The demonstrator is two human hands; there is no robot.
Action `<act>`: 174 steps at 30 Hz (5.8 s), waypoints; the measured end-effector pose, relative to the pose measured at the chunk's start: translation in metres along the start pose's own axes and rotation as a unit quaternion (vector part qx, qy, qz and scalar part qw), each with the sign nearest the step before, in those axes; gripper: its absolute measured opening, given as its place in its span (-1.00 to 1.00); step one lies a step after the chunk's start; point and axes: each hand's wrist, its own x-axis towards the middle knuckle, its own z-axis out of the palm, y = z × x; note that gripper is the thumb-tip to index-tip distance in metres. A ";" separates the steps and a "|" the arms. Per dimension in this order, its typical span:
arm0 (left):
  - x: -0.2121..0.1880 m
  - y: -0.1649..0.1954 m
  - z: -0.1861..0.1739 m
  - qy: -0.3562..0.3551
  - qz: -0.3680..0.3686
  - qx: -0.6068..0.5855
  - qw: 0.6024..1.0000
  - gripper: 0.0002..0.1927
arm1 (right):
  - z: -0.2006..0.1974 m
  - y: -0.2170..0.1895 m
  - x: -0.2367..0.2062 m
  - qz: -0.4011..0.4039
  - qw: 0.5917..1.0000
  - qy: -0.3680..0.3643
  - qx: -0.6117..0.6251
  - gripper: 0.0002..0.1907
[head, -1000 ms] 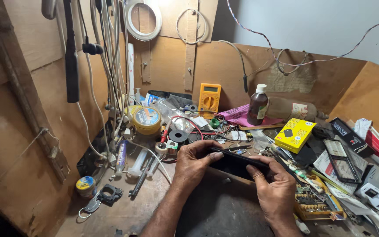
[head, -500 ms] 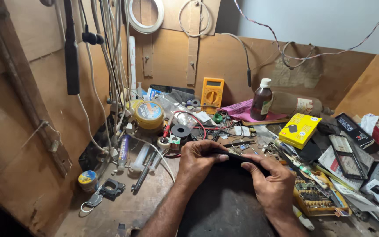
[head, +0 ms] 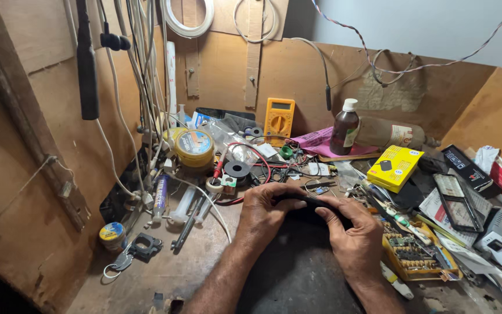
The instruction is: The person uses a small blue tool to pry and adjust components inside a disassembled black electronic device on a cluttered workbench. They repeatedly open and close the device, manipulate internal parts, and handle the casing throughout the clip.
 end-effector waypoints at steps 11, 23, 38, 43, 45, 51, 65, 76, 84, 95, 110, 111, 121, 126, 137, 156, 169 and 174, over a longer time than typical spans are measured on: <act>0.002 0.006 -0.001 0.056 0.002 0.043 0.997 -0.80 | 0.000 -0.005 0.001 0.042 0.996 0.037 0.063 -0.61; 0.003 -0.013 0.008 -0.022 -0.057 -0.080 0.995 -0.70 | 0.004 0.021 -0.006 0.190 0.964 0.060 0.175 -0.79; 0.007 -0.009 0.001 0.052 -0.020 -0.090 0.994 -0.75 | -0.006 -0.012 0.001 0.018 0.999 0.042 -0.003 -0.78; -0.004 0.020 0.006 0.058 0.182 0.201 0.961 -0.52 | -0.008 -0.009 -0.003 0.002 0.999 0.042 -0.013 -0.81; -0.004 0.027 0.003 0.053 0.208 0.287 0.933 -0.62 | -0.008 -0.009 -0.004 -0.018 0.999 0.033 -0.029 -0.81; -0.005 0.025 0.002 -0.011 0.133 0.231 0.964 -0.77 | -0.006 -0.011 0.000 -0.030 0.998 -0.007 -0.055 -0.80; 0.000 0.016 0.006 0.032 0.163 0.258 0.952 -0.83 | 0.000 -0.004 0.006 -0.047 0.996 -0.044 -0.064 -0.80; -0.001 0.025 -0.003 0.050 0.098 0.170 0.979 -0.81 | -0.003 -0.004 0.007 -0.060 0.996 -0.034 -0.048 -0.78; 0.000 0.017 -0.002 0.055 0.073 0.121 0.988 -0.86 | -0.003 -0.008 0.040 -0.130 0.978 -0.153 -0.058 -0.82; 0.000 0.017 0.003 0.060 0.085 0.157 0.982 -0.84 | 0.008 -0.016 0.037 -0.119 0.978 -0.126 -0.117 -0.82; 0.009 -0.004 -0.007 0.101 -0.034 0.018 0.994 -0.88 | 0.002 -0.006 0.054 -0.063 0.972 -0.217 -0.068 -0.81; 0.010 -0.005 -0.006 0.098 -0.040 0.002 0.994 -0.87 | 0.003 -0.006 0.056 -0.061 0.968 -0.230 -0.077 -0.82; 0.005 0.003 0.000 0.108 -0.020 0.017 0.994 -0.82 | 0.022 -0.012 0.044 -0.132 0.971 -0.161 -0.119 -0.85; 0.005 0.009 0.001 0.106 0.004 0.026 0.994 -0.85 | 0.013 -0.009 0.047 -0.130 0.971 -0.181 -0.081 -0.78; 0.001 0.014 0.004 0.023 0.058 0.089 0.994 -0.80 | -0.035 0.017 0.025 0.097 0.983 -0.155 -0.023 -0.79; -0.001 0.013 0.007 0.063 0.051 0.111 0.990 -0.82 | -0.010 -0.005 0.039 -0.040 0.981 -0.175 -0.072 -0.82; -0.001 0.016 0.005 0.048 0.095 0.139 0.985 -0.86 | -0.006 -0.009 0.040 -0.094 0.974 -0.184 -0.088 -0.79; 0.004 0.008 0.003 0.093 0.044 0.103 0.989 -0.91 | 0.004 -0.003 0.040 -0.065 0.981 -0.159 -0.088 -0.82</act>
